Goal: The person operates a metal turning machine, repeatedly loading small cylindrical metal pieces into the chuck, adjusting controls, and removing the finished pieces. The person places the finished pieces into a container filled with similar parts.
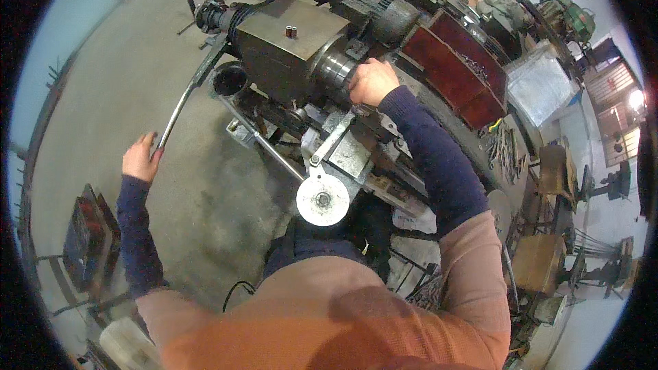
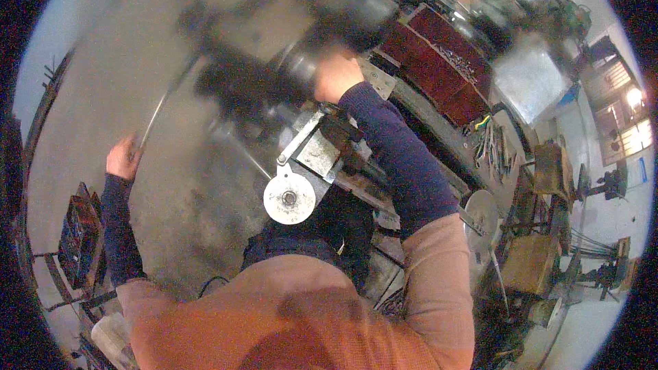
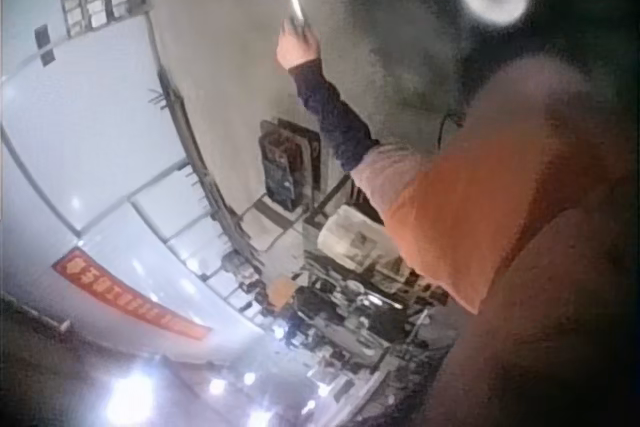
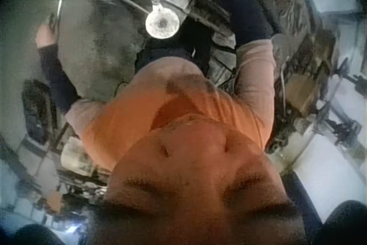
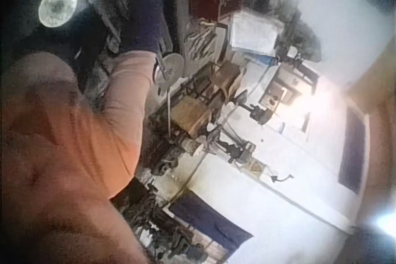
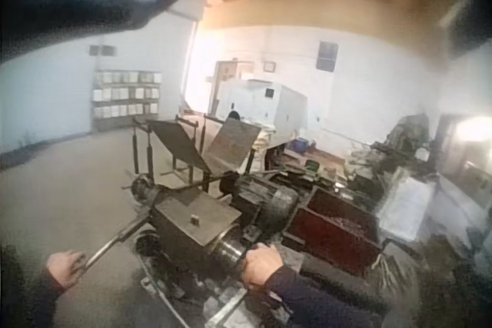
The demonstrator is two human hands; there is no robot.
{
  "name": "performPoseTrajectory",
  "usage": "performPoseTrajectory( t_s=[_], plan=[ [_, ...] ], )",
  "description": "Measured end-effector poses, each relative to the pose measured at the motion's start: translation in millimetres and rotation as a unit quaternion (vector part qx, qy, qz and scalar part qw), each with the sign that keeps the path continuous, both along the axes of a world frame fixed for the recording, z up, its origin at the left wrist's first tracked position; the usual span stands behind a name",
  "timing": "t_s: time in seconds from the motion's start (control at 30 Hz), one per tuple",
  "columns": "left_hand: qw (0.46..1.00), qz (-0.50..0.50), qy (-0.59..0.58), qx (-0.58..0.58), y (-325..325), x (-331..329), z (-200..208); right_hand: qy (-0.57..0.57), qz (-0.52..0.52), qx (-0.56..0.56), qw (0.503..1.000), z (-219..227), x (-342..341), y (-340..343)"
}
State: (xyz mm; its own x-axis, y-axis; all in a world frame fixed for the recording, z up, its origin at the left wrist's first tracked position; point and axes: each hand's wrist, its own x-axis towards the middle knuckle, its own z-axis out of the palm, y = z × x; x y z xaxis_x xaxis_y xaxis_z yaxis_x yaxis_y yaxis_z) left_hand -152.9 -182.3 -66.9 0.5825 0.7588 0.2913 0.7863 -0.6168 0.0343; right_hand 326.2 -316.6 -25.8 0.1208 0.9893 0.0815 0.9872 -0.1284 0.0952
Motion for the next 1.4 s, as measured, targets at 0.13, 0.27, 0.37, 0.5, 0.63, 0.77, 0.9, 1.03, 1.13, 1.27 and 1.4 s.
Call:
performPoseTrajectory(
  t_s=[0.13, 0.27, 0.37, 0.5, 0.63, 0.77, 0.9, 1.03, 1.13, 1.27, 1.4],
  plan=[
    [0.979, 0.092, -0.052, -0.173, -10.5, -31.0, -28.9, 0.003, 0.011, 0.004, 1.000, -3.3, 3.5, 5.1],
    [0.980, 0.107, -0.045, -0.161, 4.7, -33.1, -52.1, 0.002, 0.016, -0.002, 1.000, -1.2, -0.2, 8.1],
    [0.990, 0.117, -0.004, -0.073, 15.3, -26.0, -60.8, 0.032, 0.029, -0.020, 0.999, -1.0, 5.6, 9.6],
    [0.970, 0.188, 0.128, -0.087, 31.8, -21.6, -42.8, 0.065, 0.048, 0.003, 0.997, -4.3, 10.8, 4.0],
    [0.933, 0.291, 0.207, -0.038, 150.5, -79.3, -40.8, 0.073, 0.069, 0.023, 0.995, -7.8, 12.1, 6.7],
    [0.937, 0.328, 0.119, -0.023, 212.4, -86.5, -51.4, 0.074, 0.056, 0.016, 0.996, -1.8, 8.4, 5.0],
    [0.894, 0.421, 0.118, -0.099, 212.1, -70.4, -41.3, 0.053, 0.027, 0.006, 0.998, 2.5, 0.5, 6.1],
    [0.970, 0.228, -0.078, -0.041, 194.1, -32.4, -64.2, 0.044, 0.042, 0.029, 0.998, -0.5, -1.8, 1.0],
    [0.948, -0.035, -0.306, 0.078, 158.8, 18.3, -123.2, 0.054, 0.128, 0.172, 0.975, 13.7, -4.7, -31.8],
    [0.967, 0.094, -0.076, -0.226, 120.2, 117.6, -242.2, 0.061, 0.059, 0.254, 0.963, 26.7, 8.1, -123.4],
    [0.958, 0.068, 0.182, -0.212, 112.7, 163.1, -245.9, 0.148, -0.123, 0.198, 0.961, 15.9, 38.1, -248.2]
  ],
)
